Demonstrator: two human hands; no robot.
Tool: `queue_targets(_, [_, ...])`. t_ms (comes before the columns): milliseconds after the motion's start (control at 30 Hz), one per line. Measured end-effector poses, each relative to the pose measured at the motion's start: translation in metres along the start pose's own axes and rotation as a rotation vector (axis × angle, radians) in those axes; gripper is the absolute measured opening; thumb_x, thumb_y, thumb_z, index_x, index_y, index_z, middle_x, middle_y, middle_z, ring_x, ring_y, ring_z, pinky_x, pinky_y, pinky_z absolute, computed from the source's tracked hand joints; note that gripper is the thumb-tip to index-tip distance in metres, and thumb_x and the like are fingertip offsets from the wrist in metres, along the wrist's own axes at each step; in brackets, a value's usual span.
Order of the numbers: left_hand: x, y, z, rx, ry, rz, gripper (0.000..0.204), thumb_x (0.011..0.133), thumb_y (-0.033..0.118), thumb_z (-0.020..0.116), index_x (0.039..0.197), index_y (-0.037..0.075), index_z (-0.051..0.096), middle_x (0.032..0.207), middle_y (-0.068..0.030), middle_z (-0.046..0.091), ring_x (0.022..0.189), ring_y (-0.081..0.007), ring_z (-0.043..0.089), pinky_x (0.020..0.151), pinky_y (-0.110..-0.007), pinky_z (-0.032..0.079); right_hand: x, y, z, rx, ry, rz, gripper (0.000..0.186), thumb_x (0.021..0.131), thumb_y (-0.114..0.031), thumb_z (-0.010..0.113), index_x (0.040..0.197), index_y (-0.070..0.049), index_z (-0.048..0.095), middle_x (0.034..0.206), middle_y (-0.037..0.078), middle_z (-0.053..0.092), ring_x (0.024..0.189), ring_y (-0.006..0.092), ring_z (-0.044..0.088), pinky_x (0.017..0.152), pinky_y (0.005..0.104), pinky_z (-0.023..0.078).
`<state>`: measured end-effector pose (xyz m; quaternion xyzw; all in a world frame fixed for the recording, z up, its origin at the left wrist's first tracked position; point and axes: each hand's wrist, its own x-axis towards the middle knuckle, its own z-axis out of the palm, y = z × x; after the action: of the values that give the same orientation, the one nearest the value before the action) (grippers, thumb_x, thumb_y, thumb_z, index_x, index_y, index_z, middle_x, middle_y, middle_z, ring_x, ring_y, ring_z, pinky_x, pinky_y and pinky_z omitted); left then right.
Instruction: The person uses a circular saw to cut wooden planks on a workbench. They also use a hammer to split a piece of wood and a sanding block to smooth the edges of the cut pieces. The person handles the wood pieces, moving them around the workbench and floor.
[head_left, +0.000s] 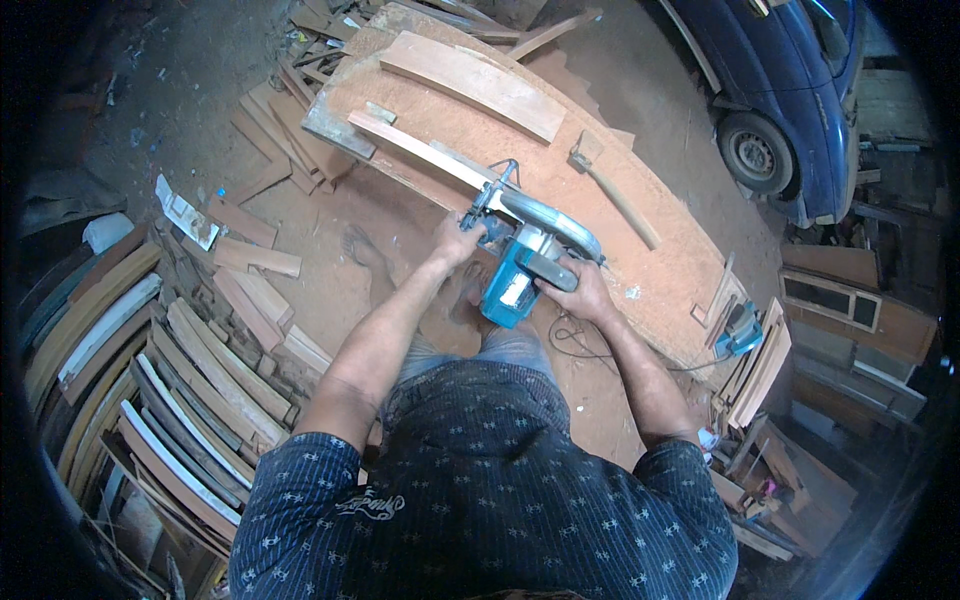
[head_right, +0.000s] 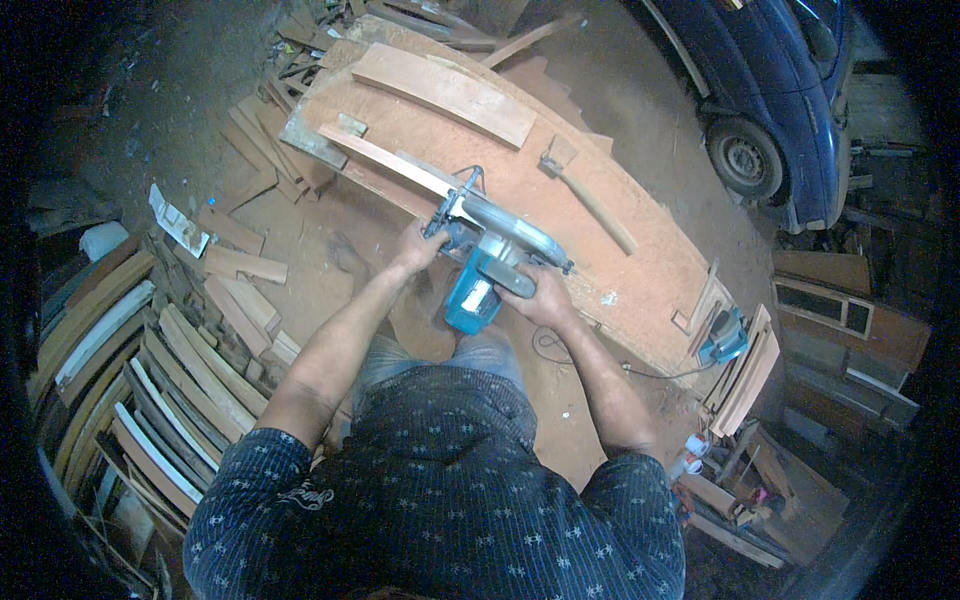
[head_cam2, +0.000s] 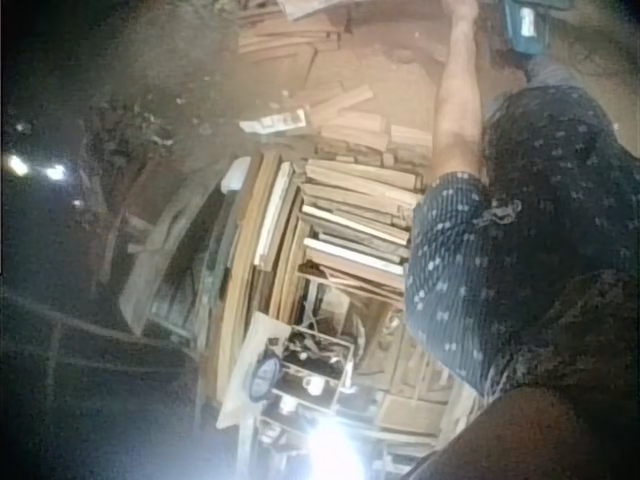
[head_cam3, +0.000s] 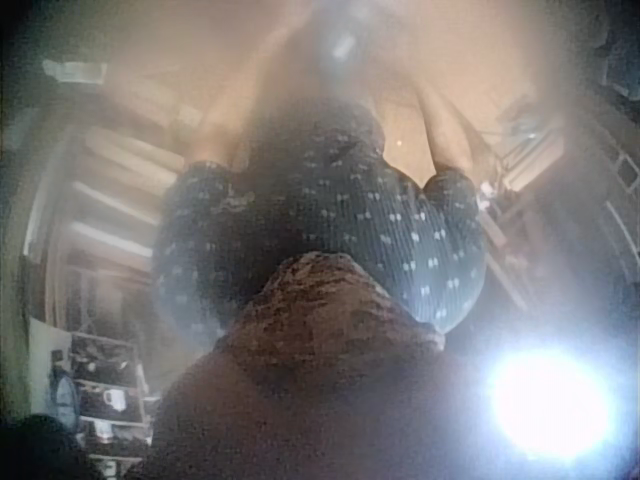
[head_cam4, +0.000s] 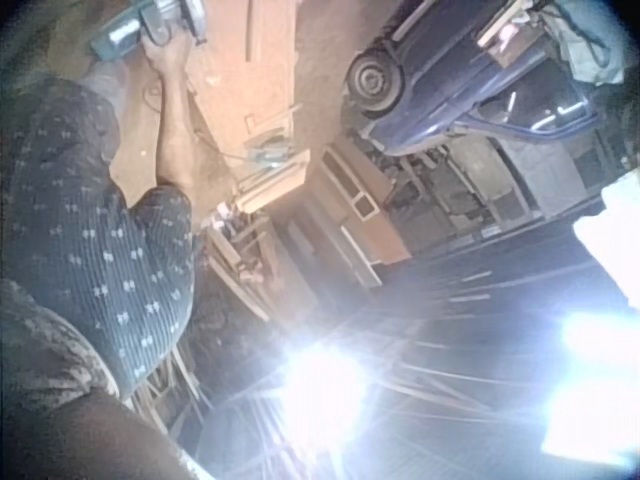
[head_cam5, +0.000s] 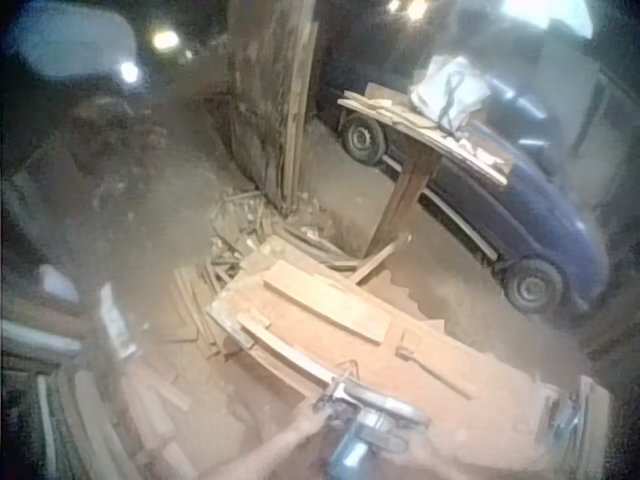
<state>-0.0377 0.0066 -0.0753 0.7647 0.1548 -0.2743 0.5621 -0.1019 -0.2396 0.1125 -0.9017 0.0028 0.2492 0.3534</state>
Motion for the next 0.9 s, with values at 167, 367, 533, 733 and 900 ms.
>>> queue_targets(167, [0.004, -0.004, -0.011, -0.071, -0.008, -0.017, 0.042, 0.081, 0.029, 0.08, 0.105, -0.002, 0.067, 0.099, -0.0158, 0.073, 0.093, -0.0252, 0.07, 0.085, -0.038, 0.054, 0.009, -0.014, 0.006, 0.0, 0.013, -0.036, 0.043, 0.081, -0.039, 0.079, 0.106, -0.004, 0.075, 0.097, 0.022, 0.073, 0.091, 0.0382, 0.071, 0.082, 0.0454, 0.054])
queue_targets(367, [0.007, -0.002, -0.035, -0.098, 0.003, -0.037, 0.041, 0.082, 0.025, 0.08, 0.108, -0.003, 0.065, 0.099, -0.0137, 0.073, 0.092, -0.0213, 0.069, 0.084, -0.036, 0.055, 0.02, -0.03, 0.02, 0.002, 0.038, -0.08, 0.038, 0.081, -0.034, 0.082, 0.101, -0.003, 0.074, 0.09, 0.02, 0.073, 0.084, 0.0339, 0.071, 0.076, 0.0427, 0.054])
queue_targets(533, [0.007, 0.007, -0.053, -0.108, -0.01, -0.056, 0.039, 0.082, 0.021, 0.081, 0.108, -0.003, 0.064, 0.098, -0.0122, 0.072, 0.089, -0.0192, 0.068, 0.082, -0.035, 0.055, 0.03, -0.033, 0.031, -0.009, 0.057, -0.113, 0.036, 0.081, -0.033, 0.083, 0.098, -0.002, 0.074, 0.086, 0.018, 0.072, 0.079, 0.0316, 0.071, 0.073, 0.0409, 0.053])
queue_targets(733, [0.021, -0.007, -0.071, -0.084, 0.016, 0.035, 0.034, 0.087, 0.022, 0.078, 0.105, -0.001, 0.061, 0.081, -0.0068, 0.068, 0.064, -0.0123, 0.063, 0.057, -0.029, 0.052, 0.043, -0.06, 0.037, 0.018, 0.037, -0.071, 0.033, 0.08, -0.034, 0.079, 0.095, -0.005, 0.075, 0.088, 0.021, 0.072, 0.084, 0.0399, 0.069, 0.076, 0.0463, 0.053])
queue_targets(900, [0.033, -0.016, -0.087, -0.11, 0.012, -0.01, 0.039, 0.081, 0.027, 0.08, 0.103, -0.001, 0.065, 0.093, -0.0102, 0.071, 0.084, -0.0186, 0.066, 0.079, -0.035, 0.054, 0.055, -0.072, 0.047, 0.013, 0.055, -0.097, 0.031, 0.08, -0.033, 0.079, 0.093, -0.006, 0.074, 0.088, 0.021, 0.071, 0.085, 0.0403, 0.068, 0.076, 0.0468, 0.053])
